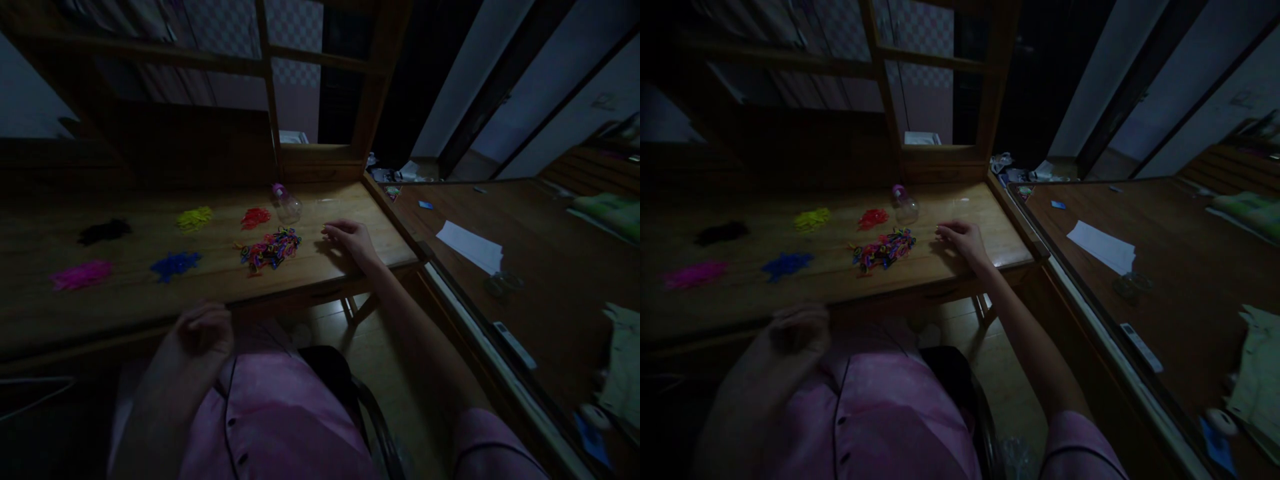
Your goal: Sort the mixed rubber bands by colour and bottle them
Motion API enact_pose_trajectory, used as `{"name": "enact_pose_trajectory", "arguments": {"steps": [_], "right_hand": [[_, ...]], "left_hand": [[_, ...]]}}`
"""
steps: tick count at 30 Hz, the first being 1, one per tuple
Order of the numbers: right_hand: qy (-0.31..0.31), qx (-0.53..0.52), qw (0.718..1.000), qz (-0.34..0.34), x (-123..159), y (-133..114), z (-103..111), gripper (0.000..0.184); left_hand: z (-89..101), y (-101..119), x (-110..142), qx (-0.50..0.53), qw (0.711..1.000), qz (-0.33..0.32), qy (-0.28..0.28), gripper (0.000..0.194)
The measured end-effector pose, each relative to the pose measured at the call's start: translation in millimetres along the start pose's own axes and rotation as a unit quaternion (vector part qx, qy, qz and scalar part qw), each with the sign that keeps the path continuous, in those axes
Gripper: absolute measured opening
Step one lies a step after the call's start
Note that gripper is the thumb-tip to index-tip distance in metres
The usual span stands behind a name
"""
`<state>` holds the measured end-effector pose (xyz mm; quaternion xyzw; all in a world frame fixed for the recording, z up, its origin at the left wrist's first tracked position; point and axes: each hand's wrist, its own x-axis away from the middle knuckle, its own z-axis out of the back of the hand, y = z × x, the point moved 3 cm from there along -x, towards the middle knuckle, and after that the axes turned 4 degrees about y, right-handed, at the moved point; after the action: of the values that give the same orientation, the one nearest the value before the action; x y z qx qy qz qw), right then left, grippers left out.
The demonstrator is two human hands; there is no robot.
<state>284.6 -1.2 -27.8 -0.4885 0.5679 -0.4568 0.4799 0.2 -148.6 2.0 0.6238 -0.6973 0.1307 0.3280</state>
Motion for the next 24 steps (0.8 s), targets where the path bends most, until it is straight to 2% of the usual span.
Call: {"name": "enact_pose_trajectory", "arguments": {"steps": [3,6,10,13,16,18,21,24], "right_hand": [[0.006,-0.046,0.999,-0.024,3.8,-2.6,-8.5,0.034],[-0.019,-0.094,0.995,-0.032,15.1,-8.4,-24.2,0.035],[-0.07,-0.096,0.993,-0.016,39.6,-23.8,-54.0,0.028],[-0.101,-0.014,0.995,0.02,58.0,-39.0,-77.8,0.021],[-0.11,0.086,0.987,0.084,72.3,-52.7,-96.5,0.014],[-0.105,0.168,0.97,0.144,79.6,-59.7,-105.8,0.011],[-0.091,0.281,0.929,0.224,86.5,-68.5,-116.9,0.021],[-0.071,0.308,0.915,0.251,90.6,-80.1,-118.4,0.027]], "left_hand": [[-9.3,-9.4,-15.7,-0.019,1.0,0.013,-0.015,0.043],[-27.4,-20.6,-28.5,-0.026,0.994,0.045,-0.095,0.049],[-46.5,-38.1,-36.9,-0.029,0.985,0.087,-0.146,0.051],[-55.2,-46.6,-39.9,-0.029,0.979,0.103,-0.173,0.05],[-61.6,-48.0,-42.1,-0.022,0.973,0.121,-0.197,0.047],[-65.5,-46.6,-44.2,-0.015,0.969,0.129,-0.211,0.046],[-71.0,-46.7,-49.2,-0.006,0.966,0.132,-0.222,0.043],[-72.2,-49.0,-54.8,0.001,0.968,0.135,-0.209,0.038]]}}
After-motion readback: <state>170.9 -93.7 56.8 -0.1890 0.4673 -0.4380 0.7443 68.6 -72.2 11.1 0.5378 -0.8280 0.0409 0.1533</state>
